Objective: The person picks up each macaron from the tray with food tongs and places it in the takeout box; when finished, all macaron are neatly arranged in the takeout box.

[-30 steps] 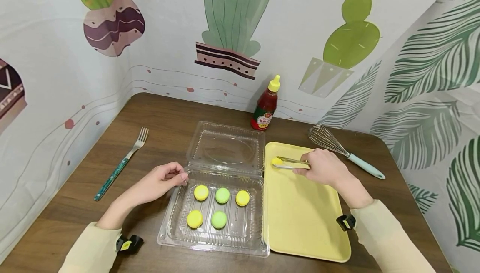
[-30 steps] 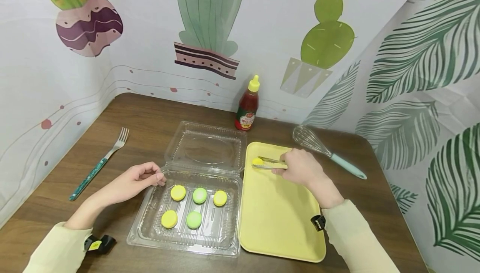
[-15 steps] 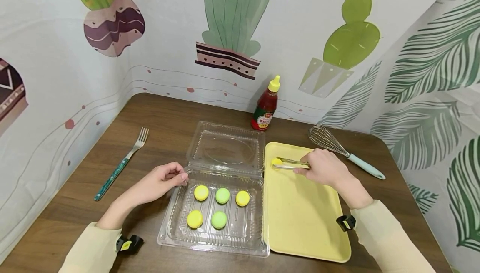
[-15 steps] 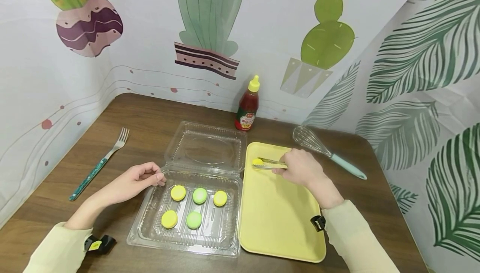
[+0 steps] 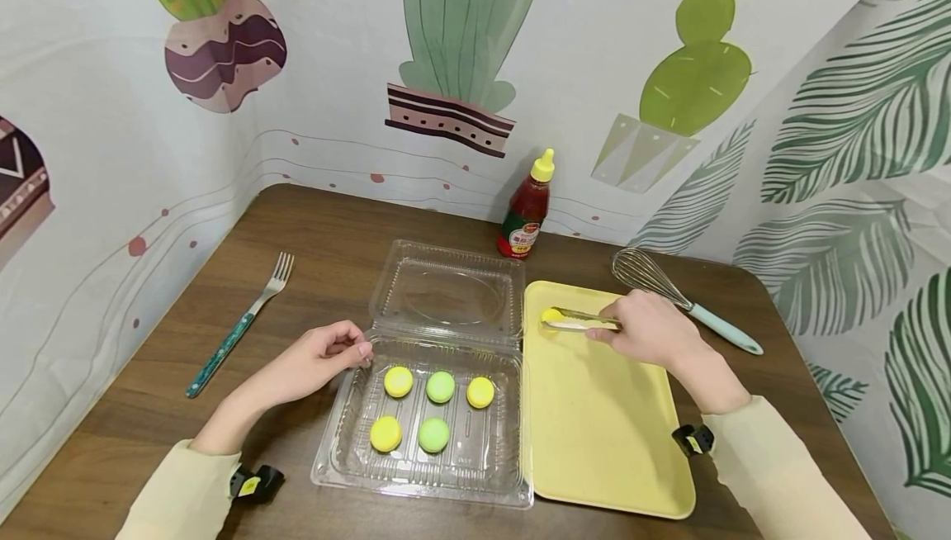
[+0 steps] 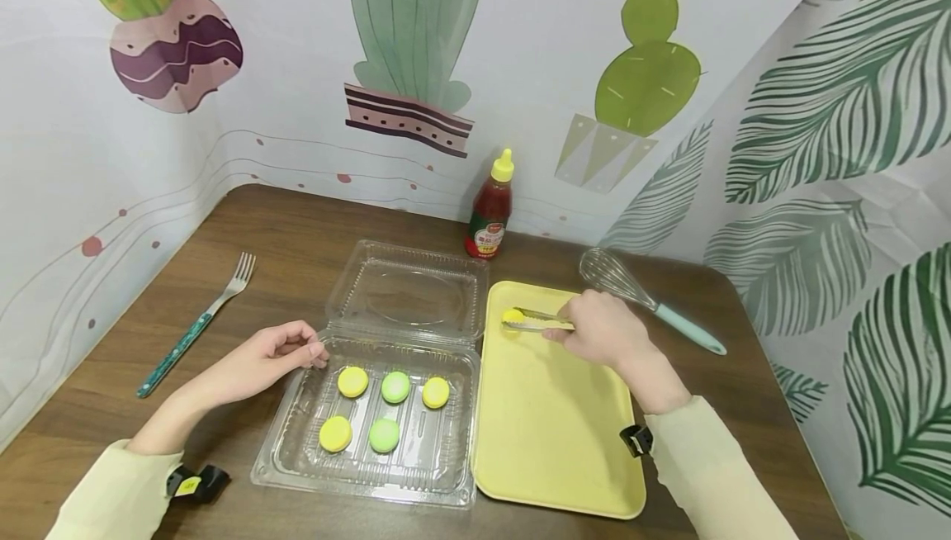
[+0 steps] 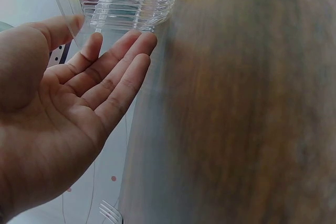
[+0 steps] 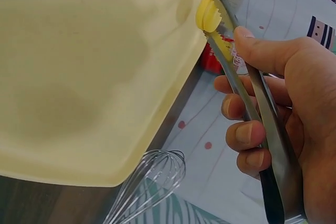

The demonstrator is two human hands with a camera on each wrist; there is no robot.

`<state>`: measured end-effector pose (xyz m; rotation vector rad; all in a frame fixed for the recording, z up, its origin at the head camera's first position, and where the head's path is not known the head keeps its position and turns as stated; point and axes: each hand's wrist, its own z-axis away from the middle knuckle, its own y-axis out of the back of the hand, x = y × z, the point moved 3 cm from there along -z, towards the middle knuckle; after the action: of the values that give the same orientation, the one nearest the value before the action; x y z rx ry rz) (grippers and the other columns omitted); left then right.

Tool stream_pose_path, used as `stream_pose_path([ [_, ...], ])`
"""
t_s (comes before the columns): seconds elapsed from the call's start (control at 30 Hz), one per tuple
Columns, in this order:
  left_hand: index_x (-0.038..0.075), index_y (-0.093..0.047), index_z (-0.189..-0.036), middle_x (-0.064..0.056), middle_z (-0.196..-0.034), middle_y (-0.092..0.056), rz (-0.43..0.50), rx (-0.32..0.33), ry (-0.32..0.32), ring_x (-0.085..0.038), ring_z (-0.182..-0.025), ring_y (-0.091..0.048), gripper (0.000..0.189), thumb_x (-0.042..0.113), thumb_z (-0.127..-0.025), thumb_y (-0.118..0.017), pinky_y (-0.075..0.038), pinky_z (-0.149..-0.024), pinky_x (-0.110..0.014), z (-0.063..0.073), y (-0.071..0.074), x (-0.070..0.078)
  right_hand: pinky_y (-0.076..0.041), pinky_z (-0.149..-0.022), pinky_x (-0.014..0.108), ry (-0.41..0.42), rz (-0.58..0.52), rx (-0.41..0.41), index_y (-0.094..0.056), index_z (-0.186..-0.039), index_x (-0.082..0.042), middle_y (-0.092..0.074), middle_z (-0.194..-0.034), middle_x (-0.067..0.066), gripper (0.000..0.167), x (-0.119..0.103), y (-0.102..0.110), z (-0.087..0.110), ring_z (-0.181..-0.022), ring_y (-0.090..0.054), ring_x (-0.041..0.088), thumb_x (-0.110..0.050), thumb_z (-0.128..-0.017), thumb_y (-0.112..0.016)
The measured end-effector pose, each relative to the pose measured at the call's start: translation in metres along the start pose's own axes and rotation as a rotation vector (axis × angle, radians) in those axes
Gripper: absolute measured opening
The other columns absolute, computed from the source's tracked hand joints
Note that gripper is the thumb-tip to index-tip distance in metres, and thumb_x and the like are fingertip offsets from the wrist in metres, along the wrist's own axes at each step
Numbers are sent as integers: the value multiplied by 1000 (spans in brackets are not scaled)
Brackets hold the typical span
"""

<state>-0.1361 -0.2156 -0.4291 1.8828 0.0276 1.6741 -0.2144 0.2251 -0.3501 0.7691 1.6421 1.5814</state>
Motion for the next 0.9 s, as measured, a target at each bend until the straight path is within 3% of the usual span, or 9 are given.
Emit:
stream_pose_path([
  [0.2,4,-61,-102,-7,-95,-71,3,1,2,-23,-91,-69,14,18,-103,-58,-55,-78,-29,0,0,0,-23,-45,27,-9,4,-1,-54,-62,-26,-28,-51,-14,36,-2,8,3,-48,-28,7,-36,-88,-76],
  [0.53,5,-61,-102,-4,-94,-71,-3,4,-3,-19,-90,-69,13,18,-103,-58,-55,-79,-29,0,0,-1,-26,-44,26,22,1,33,-72,-79,-22,-36,-50,-15,18,-14,25,10,-46,-33,5,-36,-89,-75],
  [0.77,5,-61,-102,-4,-94,-71,1,2,-4,-19,-90,-69,13,18,-103,-58,-55,-79,-29,0,0,-1,-31,-44,27,31,11,51,-79,-96,-14,-47,-55,-16,24,-27,33,15,-48,-40,4,-37,-89,-76],
  [0.9,5,-61,-103,-4,-94,-71,-1,0,8,-19,-90,-69,14,19,-103,-58,-55,-78,-29,0,1,0,-31,-45,26,59,30,62,-73,-82,-20,-44,-56,-16,19,-35,37,18,-49,-38,4,-38,-89,-75],
])
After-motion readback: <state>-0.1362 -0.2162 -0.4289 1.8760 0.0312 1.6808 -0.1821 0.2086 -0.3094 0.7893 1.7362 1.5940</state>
